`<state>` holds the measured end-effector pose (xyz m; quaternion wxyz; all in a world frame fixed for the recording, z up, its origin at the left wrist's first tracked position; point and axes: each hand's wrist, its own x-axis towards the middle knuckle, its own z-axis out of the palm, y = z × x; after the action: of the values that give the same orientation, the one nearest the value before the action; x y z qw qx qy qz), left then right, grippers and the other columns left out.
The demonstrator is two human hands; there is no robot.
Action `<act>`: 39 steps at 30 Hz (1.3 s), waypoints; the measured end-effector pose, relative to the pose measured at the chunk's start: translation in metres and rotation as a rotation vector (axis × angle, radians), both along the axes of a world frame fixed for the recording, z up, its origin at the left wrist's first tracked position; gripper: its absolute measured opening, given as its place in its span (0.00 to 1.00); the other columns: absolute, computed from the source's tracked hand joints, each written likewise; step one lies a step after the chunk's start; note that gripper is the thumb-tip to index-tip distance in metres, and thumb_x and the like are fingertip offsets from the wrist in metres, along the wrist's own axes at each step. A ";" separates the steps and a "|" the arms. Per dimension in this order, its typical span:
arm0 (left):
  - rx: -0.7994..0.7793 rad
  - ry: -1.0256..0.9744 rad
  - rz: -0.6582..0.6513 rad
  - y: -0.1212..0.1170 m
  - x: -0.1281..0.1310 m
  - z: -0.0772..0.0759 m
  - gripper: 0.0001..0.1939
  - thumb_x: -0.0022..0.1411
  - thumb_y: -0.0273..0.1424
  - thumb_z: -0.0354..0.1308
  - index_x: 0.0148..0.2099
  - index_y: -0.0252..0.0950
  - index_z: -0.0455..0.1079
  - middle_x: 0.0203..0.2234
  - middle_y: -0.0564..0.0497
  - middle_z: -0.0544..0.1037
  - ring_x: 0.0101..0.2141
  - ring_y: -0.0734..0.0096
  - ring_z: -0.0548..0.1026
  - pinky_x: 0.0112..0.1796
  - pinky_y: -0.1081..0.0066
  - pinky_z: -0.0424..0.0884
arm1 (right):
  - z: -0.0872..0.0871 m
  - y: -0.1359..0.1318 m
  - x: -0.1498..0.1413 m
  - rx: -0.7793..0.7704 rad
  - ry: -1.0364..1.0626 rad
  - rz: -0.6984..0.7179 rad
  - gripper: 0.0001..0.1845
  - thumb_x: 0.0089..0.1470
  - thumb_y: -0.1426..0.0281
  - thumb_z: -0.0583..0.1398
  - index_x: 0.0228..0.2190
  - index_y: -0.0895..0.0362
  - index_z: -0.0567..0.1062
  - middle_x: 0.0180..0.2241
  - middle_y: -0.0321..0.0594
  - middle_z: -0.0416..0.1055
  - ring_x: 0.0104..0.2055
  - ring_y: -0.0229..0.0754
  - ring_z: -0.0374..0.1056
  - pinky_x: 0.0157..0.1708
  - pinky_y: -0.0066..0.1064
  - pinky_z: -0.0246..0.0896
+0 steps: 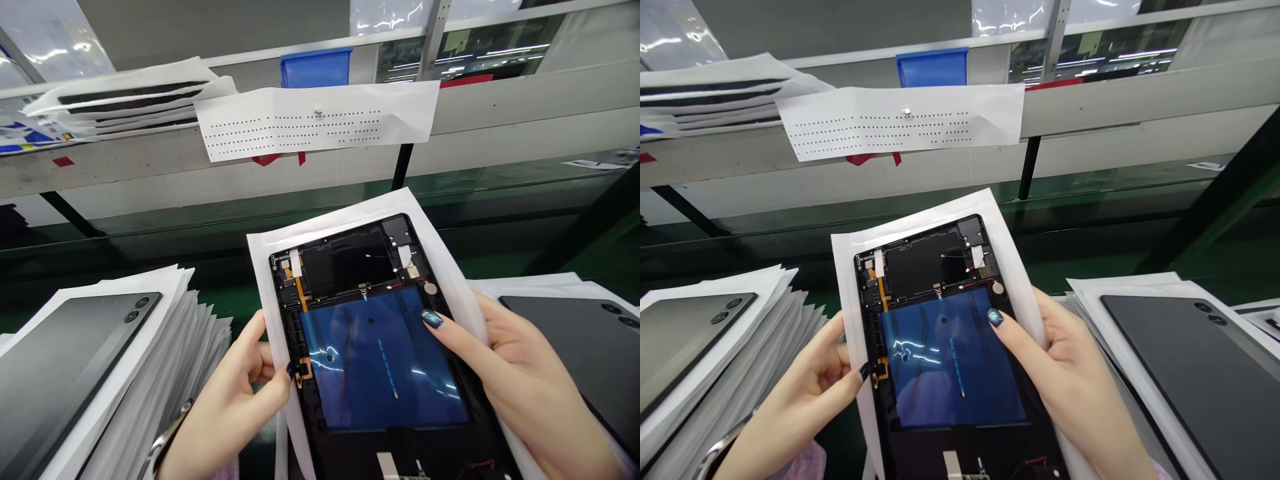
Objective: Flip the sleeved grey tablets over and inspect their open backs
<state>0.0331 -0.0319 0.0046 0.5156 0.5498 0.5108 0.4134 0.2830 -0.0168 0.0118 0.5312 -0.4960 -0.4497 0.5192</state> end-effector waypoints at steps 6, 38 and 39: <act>-0.053 0.005 -0.034 -0.004 -0.010 -0.004 0.44 0.60 0.55 0.61 0.70 0.41 0.51 0.26 0.55 0.76 0.30 0.67 0.71 0.34 0.69 0.66 | -0.003 0.001 0.005 0.005 0.007 0.017 0.26 0.50 0.54 0.70 0.50 0.45 0.78 0.45 0.35 0.82 0.42 0.51 0.80 0.34 0.28 0.78; -0.002 -0.049 0.010 -0.004 -0.007 -0.004 0.40 0.61 0.48 0.63 0.67 0.38 0.53 0.21 0.59 0.70 0.23 0.75 0.58 0.25 0.73 0.56 | 0.000 0.002 0.001 0.001 -0.069 -0.034 0.28 0.48 0.54 0.70 0.50 0.47 0.79 0.41 0.37 0.83 0.39 0.55 0.80 0.35 0.36 0.79; 0.000 -0.055 0.001 -0.004 -0.007 -0.004 0.40 0.61 0.48 0.63 0.67 0.38 0.53 0.21 0.59 0.70 0.23 0.75 0.58 0.25 0.73 0.56 | 0.002 0.001 0.000 -0.008 -0.061 -0.034 0.27 0.47 0.55 0.71 0.50 0.47 0.79 0.42 0.37 0.83 0.41 0.55 0.80 0.36 0.36 0.79</act>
<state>0.0264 -0.0357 0.0006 0.5291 0.5381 0.4967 0.4286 0.2831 -0.0162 0.0142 0.5240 -0.5211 -0.4551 0.4967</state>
